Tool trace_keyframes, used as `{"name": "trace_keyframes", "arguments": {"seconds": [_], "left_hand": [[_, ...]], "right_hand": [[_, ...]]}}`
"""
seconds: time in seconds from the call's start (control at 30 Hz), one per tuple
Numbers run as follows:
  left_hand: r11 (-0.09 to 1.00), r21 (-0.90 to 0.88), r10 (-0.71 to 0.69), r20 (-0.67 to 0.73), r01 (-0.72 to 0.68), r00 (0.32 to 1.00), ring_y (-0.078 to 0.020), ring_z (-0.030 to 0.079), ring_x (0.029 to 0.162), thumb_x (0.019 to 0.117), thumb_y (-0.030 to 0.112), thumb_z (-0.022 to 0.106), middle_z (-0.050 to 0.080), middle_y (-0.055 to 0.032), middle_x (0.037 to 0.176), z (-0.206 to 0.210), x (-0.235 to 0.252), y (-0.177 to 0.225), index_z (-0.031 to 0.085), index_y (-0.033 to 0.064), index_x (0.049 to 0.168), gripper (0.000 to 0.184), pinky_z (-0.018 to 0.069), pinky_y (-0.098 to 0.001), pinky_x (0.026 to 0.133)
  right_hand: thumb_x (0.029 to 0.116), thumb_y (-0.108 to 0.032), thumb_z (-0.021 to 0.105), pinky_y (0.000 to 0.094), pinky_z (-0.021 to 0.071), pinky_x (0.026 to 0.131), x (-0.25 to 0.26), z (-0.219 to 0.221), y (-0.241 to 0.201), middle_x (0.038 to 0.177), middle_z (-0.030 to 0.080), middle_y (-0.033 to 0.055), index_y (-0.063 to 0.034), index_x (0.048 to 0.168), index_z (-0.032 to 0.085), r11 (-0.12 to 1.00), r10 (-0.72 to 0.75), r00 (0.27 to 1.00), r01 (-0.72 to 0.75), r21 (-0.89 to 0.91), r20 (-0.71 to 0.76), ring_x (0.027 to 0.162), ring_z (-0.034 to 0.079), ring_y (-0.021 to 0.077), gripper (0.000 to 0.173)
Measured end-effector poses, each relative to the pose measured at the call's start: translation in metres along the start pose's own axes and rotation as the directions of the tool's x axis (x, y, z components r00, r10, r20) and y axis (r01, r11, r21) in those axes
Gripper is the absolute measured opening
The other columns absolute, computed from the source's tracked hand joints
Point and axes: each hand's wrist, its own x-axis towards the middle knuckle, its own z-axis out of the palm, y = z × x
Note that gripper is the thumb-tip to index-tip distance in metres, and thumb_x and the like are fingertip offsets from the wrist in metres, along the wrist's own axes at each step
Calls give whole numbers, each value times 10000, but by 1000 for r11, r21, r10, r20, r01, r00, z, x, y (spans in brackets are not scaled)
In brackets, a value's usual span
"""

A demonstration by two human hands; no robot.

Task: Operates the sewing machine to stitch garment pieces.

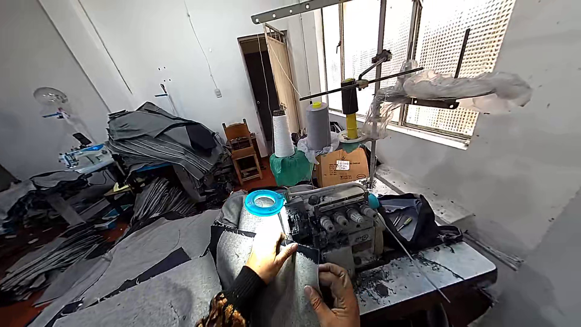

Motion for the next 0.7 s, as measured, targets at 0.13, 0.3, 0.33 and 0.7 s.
{"name": "trace_keyframes", "arguments": {"seconds": [0.13, 0.3, 0.33, 0.7], "left_hand": [[956, -285, -13, 177, 64, 984, -20, 550, 649, 922, 345, 719, 613, 41, 709, -29, -11, 8, 710, 50, 852, 304, 474, -252, 653], [899, -398, 196, -10, -184, 981, 75, 641, 788, 942, 133, 652, 743, 12, 876, -51, -33, 17, 769, 8, 945, 171, 532, -135, 754], [899, -395, 203, -7, -189, 979, 82, 634, 789, 962, 139, 631, 739, 19, 875, -54, -36, 18, 765, 9, 954, 188, 525, -131, 756], [909, -72, 389, -207, -410, 898, -29, 650, 726, 948, 342, 658, 724, 10, 766, -64, -51, 40, 754, 74, 849, 302, 511, -257, 755]], "right_hand": [[834, -22, 766, 177, 533, 922, 0, 3, -8, 1330, 559, 240, 75, 846, 727, 992, 112, 991, -117, 56, 78, 1125, 610, 58, 106], [917, -31, 680, 180, 537, 739, 2, 6, -31, 844, 696, -5, -22, 774, 731, 912, 335, 912, -377, 163, 236, 779, 634, -23, 152], [933, -37, 669, 187, 540, 675, 3, 8, -34, 718, 686, -43, -56, 755, 725, 899, 355, 900, -403, 171, 253, 676, 631, -27, 188], [861, -26, 752, 132, 447, 560, 2, 26, -48, 618, 591, -83, -64, 668, 684, 936, 265, 962, -273, 220, 67, 564, 519, -61, 208]]}}
